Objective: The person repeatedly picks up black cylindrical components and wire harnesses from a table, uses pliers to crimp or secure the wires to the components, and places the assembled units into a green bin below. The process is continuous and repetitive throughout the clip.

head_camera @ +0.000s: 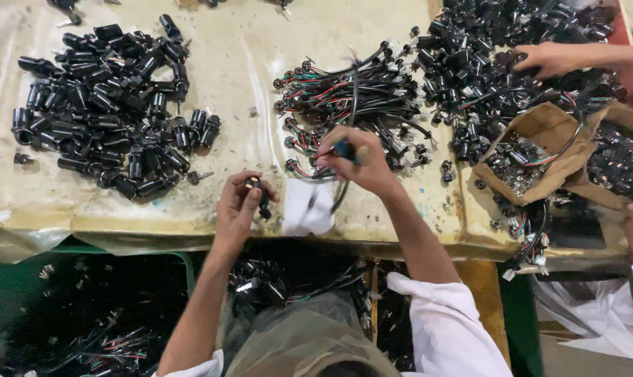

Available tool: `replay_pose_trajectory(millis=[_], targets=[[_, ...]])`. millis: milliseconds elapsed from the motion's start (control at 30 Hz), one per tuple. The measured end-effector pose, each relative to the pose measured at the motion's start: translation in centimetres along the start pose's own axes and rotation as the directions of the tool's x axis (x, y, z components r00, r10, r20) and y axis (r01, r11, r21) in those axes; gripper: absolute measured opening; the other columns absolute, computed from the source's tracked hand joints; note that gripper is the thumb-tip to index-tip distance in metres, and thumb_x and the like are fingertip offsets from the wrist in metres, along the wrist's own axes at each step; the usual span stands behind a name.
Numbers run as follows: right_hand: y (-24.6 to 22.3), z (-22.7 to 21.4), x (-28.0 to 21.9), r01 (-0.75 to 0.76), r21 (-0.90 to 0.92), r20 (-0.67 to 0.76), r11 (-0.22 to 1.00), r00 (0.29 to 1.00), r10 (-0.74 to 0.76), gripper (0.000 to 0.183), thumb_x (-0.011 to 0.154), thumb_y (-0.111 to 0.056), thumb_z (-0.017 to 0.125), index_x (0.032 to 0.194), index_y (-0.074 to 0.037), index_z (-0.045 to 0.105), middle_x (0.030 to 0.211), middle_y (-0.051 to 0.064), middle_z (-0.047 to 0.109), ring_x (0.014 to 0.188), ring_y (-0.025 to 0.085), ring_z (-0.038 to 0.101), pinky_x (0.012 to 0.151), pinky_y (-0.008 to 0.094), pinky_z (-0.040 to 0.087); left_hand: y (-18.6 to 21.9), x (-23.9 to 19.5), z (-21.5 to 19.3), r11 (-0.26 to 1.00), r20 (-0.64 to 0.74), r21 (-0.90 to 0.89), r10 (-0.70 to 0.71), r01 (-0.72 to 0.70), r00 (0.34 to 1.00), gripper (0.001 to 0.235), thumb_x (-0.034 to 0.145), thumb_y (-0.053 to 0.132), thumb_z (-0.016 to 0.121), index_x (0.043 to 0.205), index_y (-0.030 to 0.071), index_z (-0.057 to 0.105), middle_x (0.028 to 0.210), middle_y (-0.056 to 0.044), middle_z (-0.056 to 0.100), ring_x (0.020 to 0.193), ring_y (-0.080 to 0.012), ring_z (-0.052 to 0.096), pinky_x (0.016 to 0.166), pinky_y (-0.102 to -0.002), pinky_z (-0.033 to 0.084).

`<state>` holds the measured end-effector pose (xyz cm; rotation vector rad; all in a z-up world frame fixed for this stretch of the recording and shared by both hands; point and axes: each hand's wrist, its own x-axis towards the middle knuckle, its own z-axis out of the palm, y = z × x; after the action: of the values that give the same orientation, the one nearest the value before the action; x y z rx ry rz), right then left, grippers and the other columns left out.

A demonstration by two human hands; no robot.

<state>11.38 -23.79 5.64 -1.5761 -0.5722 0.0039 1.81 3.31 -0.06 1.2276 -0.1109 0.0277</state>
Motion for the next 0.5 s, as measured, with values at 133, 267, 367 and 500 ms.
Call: replay_pose_trajectory(millis=[133,267,367,500], targets=[[2.4,0.1,0.7,-0.313,0.207,-0.432,0.927,0.821,0.374,0.013,0.096,-0.015,0.075,0.104,-0.009,0.068,0.083,-0.004,0.061,0.062,0.000,0.052,0.044,0.018,0.038,-1.9,-3.5,1.6,0.917,0.026,-0.299,-0.269,0.264,0.963,0.035,0.105,0.037,0.051,0.120,0.007,0.060,0.090,-0.001,0.059,0.082,-0.0096,0.053,0.075,-0.025,0.045],[0.3,-2.0,-1.4,-0.076,0.264,-0.600,0.961,0.767,0.225,0.012,0.102,-0.020,0.073,0.102,-0.010,0.066,0.073,-0.003,0.055,0.054,0.004,0.048,0.044,0.019,0.033,-3.2,-5.8,1.4,0.922,0.105,-0.328,-0.180,0.205,0.978,0.037,0.106,0.037,0.050,0.098,0.002,0.060,0.085,-0.002,0.055,0.077,-0.0120,0.048,0.069,-0.026,0.036],[-2.5,-1.0,-5.5,0.203,-0.132,-0.195,0.970,0.954,-0.226,0.010,0.102,-0.012,0.073,0.096,-0.013,0.065,0.092,0.004,0.066,0.075,0.013,0.067,0.048,0.023,0.051,-3.7,-5.7,1.1,0.947,0.071,-0.282,-0.141,0.156,0.987,0.029,0.099,0.029,0.054,0.092,0.002,0.058,0.086,-0.004,0.056,0.077,-0.0129,0.048,0.069,-0.028,0.036],[-3.5,3.6,-9.9,-0.070,-0.780,0.094,0.622,0.970,0.226,0.037,0.067,-0.012,0.084,0.100,-0.008,0.066,0.095,0.011,0.066,0.083,0.033,0.070,0.069,0.043,0.057,-3.1,-5.4,1.4,0.960,-0.023,-0.257,-0.125,0.115,0.992,0.022,0.098,0.024,0.055,0.097,0.002,0.059,0.091,-0.004,0.057,0.082,-0.0122,0.050,0.075,-0.027,0.040]])
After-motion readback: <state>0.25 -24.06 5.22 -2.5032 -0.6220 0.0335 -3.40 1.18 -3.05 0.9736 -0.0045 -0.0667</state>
